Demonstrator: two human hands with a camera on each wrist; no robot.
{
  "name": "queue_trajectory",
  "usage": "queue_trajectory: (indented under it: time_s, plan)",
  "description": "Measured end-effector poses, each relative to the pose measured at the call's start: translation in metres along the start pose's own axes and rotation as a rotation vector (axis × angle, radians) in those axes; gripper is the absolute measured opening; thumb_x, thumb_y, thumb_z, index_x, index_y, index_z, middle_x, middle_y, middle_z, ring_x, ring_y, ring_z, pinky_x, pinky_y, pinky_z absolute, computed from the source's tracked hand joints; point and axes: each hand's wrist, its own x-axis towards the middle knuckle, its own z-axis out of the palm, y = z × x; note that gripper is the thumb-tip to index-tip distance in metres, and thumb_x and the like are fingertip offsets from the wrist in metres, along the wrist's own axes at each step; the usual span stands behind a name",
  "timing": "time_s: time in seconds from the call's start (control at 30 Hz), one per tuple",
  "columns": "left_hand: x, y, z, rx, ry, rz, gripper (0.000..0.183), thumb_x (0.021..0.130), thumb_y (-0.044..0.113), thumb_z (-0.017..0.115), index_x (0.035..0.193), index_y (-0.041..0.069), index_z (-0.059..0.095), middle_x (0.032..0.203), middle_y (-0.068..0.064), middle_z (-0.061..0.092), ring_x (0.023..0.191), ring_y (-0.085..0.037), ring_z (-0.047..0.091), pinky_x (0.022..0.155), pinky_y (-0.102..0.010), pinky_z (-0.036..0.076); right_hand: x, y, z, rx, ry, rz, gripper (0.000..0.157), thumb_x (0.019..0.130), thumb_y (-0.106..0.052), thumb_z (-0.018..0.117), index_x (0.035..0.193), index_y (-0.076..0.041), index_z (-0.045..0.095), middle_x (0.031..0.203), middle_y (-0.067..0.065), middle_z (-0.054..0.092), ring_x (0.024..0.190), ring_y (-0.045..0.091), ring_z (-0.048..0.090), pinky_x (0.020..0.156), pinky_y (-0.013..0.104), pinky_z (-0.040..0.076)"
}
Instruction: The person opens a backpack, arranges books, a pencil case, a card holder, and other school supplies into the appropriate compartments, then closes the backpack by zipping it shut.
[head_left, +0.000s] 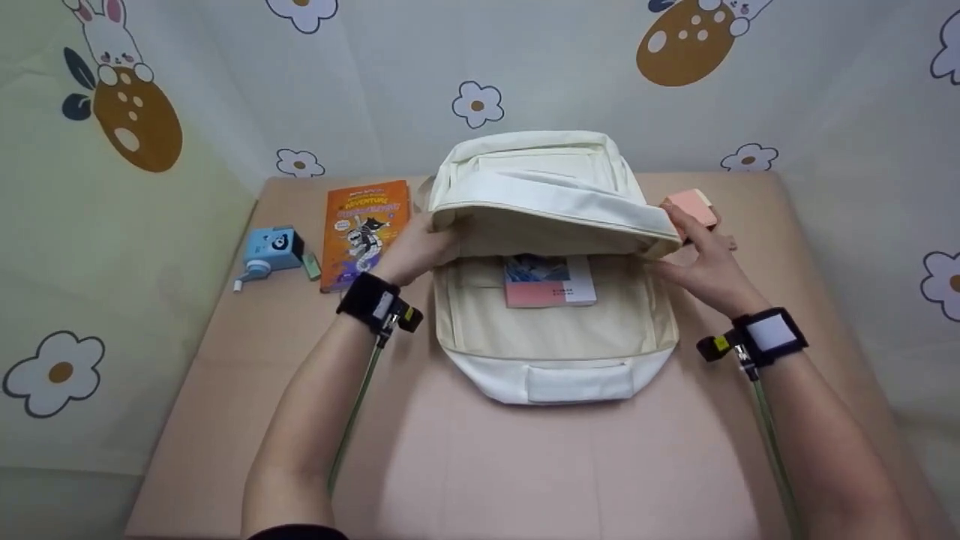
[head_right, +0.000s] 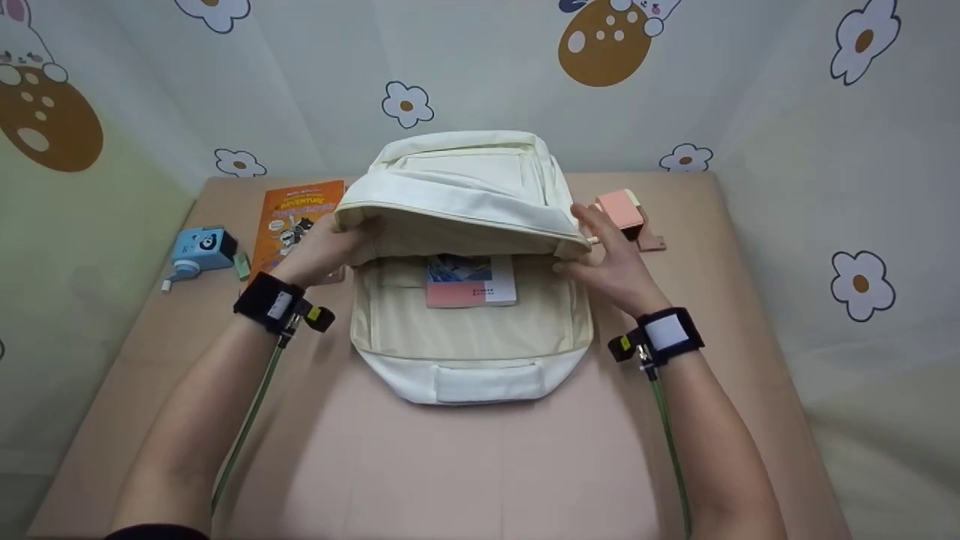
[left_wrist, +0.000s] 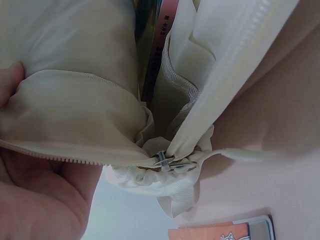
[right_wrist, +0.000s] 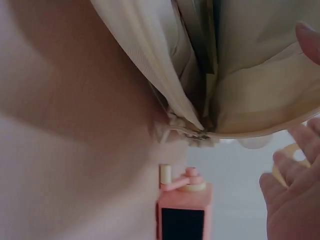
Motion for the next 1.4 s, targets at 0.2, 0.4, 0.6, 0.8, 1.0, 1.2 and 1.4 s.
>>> queue_trajectory:
  time_s: [0.2, 0.4, 0.6, 0.8, 1.0, 1.2, 1.4]
  plan:
    - [0.000, -0.002, -0.001, -0.006, -0.005, -0.023, 0.051, 0.099, 0.045, 0.064, 0.139, 0.014, 0.063, 0.134, -0.010, 0.063, 0.113, -0.025, 0.063, 0.094, -0.042, 0.053, 0.015, 0.012, 0.008, 0.098, -0.034, 0.041, 0.056, 0.089, -0.021, 0.082, 0.141, -0.012, 0.062, 0.152, 0.006, 0.050, 0.143, 0.021, 0.039, 0.118, 0.053, 0.025]
    - [0.001, -0.003, -0.002, -0.032, -0.003, -0.008, 0.051, 0.101, 0.039, 0.062, 0.147, 0.017, 0.056, 0.144, -0.009, 0.056, 0.123, -0.024, 0.057, 0.104, -0.043, 0.047, 0.021, 0.009, 0.015, 0.077, 0.022, 0.040, 0.042, 0.093, -0.028, 0.078, 0.130, -0.010, 0.070, 0.132, 0.006, 0.066, 0.124, 0.014, 0.056, 0.106, 0.035, 0.042]
    - [0.001, -0.002, -0.004, -0.048, 0.010, -0.006, 0.050, 0.101, 0.043, 0.063, 0.146, 0.021, 0.058, 0.144, -0.008, 0.058, 0.127, -0.024, 0.057, 0.107, -0.044, 0.045, 0.027, 0.003, 0.018, 0.079, 0.065, 0.012, 0.038, 0.097, -0.030, 0.072, 0.133, -0.016, 0.069, 0.136, 0.005, 0.065, 0.133, 0.019, 0.052, 0.113, 0.050, 0.037]
    - [0.001, -0.003, -0.006, -0.057, 0.027, -0.016, 0.048, 0.100, 0.043, 0.064, 0.143, 0.021, 0.060, 0.141, -0.007, 0.060, 0.124, -0.022, 0.058, 0.106, -0.043, 0.045, 0.031, -0.004, 0.019, 0.090, 0.064, 0.045, 0.041, 0.100, -0.037, 0.067, 0.135, -0.016, 0.067, 0.139, 0.004, 0.062, 0.134, 0.020, 0.050, 0.113, 0.053, 0.036]
    - [0.001, -0.003, -0.007, -0.077, 0.031, -0.023, 0.049, 0.100, 0.042, 0.065, 0.144, 0.021, 0.059, 0.141, -0.006, 0.059, 0.126, -0.022, 0.057, 0.108, -0.042, 0.044, 0.037, -0.011, 0.016, 0.083, 0.012, 0.116, 0.051, 0.098, -0.048, 0.066, 0.140, -0.020, 0.063, 0.142, 0.005, 0.059, 0.134, 0.022, 0.050, 0.112, 0.056, 0.036]
    - [0.000, -0.005, -0.008, -0.068, 0.025, -0.016, 0.050, 0.099, 0.043, 0.066, 0.143, 0.019, 0.060, 0.143, -0.007, 0.059, 0.130, -0.023, 0.054, 0.110, -0.044, 0.041, 0.041, -0.018, 0.013, 0.106, -0.048, 0.173, 0.057, 0.095, -0.052, 0.067, 0.138, -0.014, 0.063, 0.138, 0.008, 0.062, 0.132, 0.023, 0.052, 0.114, 0.053, 0.034]
    - [0.000, -0.005, -0.008, -0.072, 0.019, -0.029, 0.052, 0.098, 0.044, 0.067, 0.143, 0.019, 0.060, 0.144, -0.007, 0.057, 0.132, -0.023, 0.051, 0.112, -0.045, 0.039, 0.044, -0.017, 0.013, 0.151, -0.045, 0.175, 0.055, 0.097, -0.049, 0.068, 0.138, -0.012, 0.062, 0.138, 0.009, 0.062, 0.132, 0.023, 0.053, 0.115, 0.054, 0.031]
